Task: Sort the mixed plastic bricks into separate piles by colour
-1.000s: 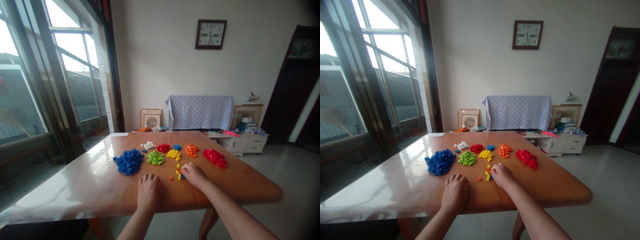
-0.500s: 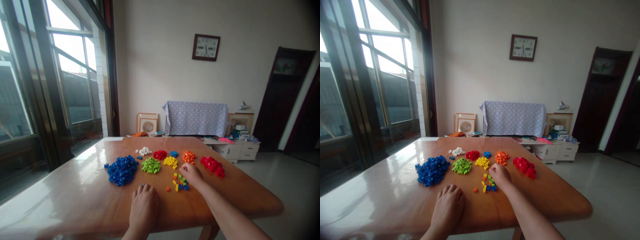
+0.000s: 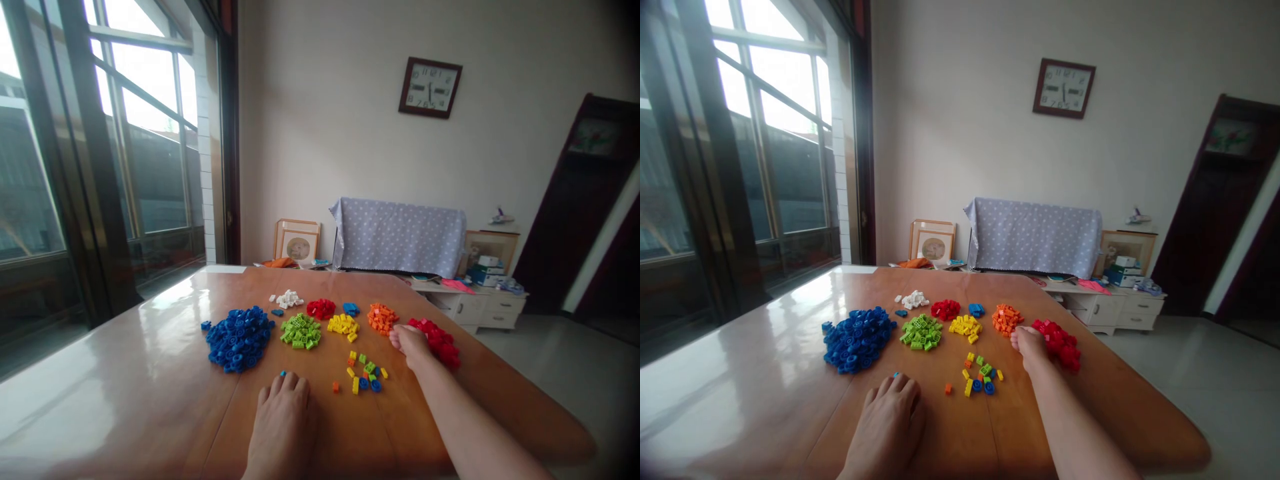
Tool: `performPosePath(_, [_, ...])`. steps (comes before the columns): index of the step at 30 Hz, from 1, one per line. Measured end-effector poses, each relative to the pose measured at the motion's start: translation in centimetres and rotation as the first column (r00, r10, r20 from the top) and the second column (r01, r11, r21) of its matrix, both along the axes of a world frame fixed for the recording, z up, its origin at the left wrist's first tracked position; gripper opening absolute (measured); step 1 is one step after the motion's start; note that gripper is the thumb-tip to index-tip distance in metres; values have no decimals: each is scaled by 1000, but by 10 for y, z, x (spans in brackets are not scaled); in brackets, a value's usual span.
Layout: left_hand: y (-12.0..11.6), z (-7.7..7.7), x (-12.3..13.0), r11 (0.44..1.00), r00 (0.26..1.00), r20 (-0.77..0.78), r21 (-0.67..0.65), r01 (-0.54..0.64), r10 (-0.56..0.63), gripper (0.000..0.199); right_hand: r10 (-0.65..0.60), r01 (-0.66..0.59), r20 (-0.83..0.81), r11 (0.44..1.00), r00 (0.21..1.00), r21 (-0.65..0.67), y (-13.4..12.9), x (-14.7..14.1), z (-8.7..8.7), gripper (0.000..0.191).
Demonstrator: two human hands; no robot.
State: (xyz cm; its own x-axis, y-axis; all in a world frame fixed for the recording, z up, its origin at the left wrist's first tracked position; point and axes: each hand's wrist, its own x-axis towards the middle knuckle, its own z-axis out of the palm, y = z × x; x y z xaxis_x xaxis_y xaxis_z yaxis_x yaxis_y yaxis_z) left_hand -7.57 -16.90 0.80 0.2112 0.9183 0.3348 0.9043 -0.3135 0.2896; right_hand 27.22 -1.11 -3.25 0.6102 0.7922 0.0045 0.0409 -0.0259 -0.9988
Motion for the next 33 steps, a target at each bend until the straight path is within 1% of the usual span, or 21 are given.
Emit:
performPosePath(4, [0,0,1,1000,1000,-10,-3,0,0,26,-3,4,-18,1000,1000,17,0,3,-3,21])
performPosePath(9, [1,2,1,1000,1000,-22,-22,-7,6,26,45,-48,85,998,995,34,-12,-6,4,23])
performPosePath(12, [-1,4,1,1000,1000,-23,-23,-8,7,25,124,-133,200,991,972,27,-22,-22,12,23])
performPosePath(15, [-2,6,2,999,1000,-26,-32,-7,6,25,260,-279,320,960,911,13,-32,-46,19,18])
performPosePath(17, [-2,7,2,999,1000,-26,-42,-11,10,26,370,-390,399,920,839,-32,-40,-63,24,14])
performPosePath(18, [-3,7,3,999,1000,-25,-46,-15,14,26,428,-443,461,893,778,-82,-44,-72,26,12])
performPosePath(19, [-2,7,3,999,1000,-23,-48,-17,16,26,478,-478,552,864,683,-157,-47,-79,28,11])
performPosePath(20, [-2,7,3,999,1000,-21,-49,-17,16,26,502,-479,638,848,584,-228,-51,-85,31,11])
performPosePath(21, [-2,7,3,999,1000,-19,-49,-16,15,26,506,-452,715,843,483,-291,-54,-91,33,11])
performPosePath(22, [-2,6,3,999,1000,-18,-47,-15,14,26,494,-405,773,851,399,-335,-56,-95,36,11])
performPosePath(23, [-1,5,3,999,1000,-17,-42,-13,12,26,473,-353,811,866,345,-355,-58,-99,38,11])
performPosePath(25, [0,3,2,999,1000,-19,-32,-10,9,26,443,-278,850,887,285,-369,-61,-104,42,10])
performPosePath(27, [0,1,2,1000,1000,-22,-27,-9,8,26,441,-257,860,889,258,-379,-63,-108,43,10])
performPosePath(29, [0,2,1,1000,1000,-23,-28,-5,4,26,446,-257,858,887,256,-384,-64,-110,42,9])
performPosePath(31, [0,3,1,999,1000,-20,-34,-5,4,27,453,-263,843,884,290,-385,-63,-110,39,8])
performPosePath(33, [-1,4,2,999,1000,-20,-42,-7,6,27,459,-303,808,882,370,-362,-58,-107,36,8])
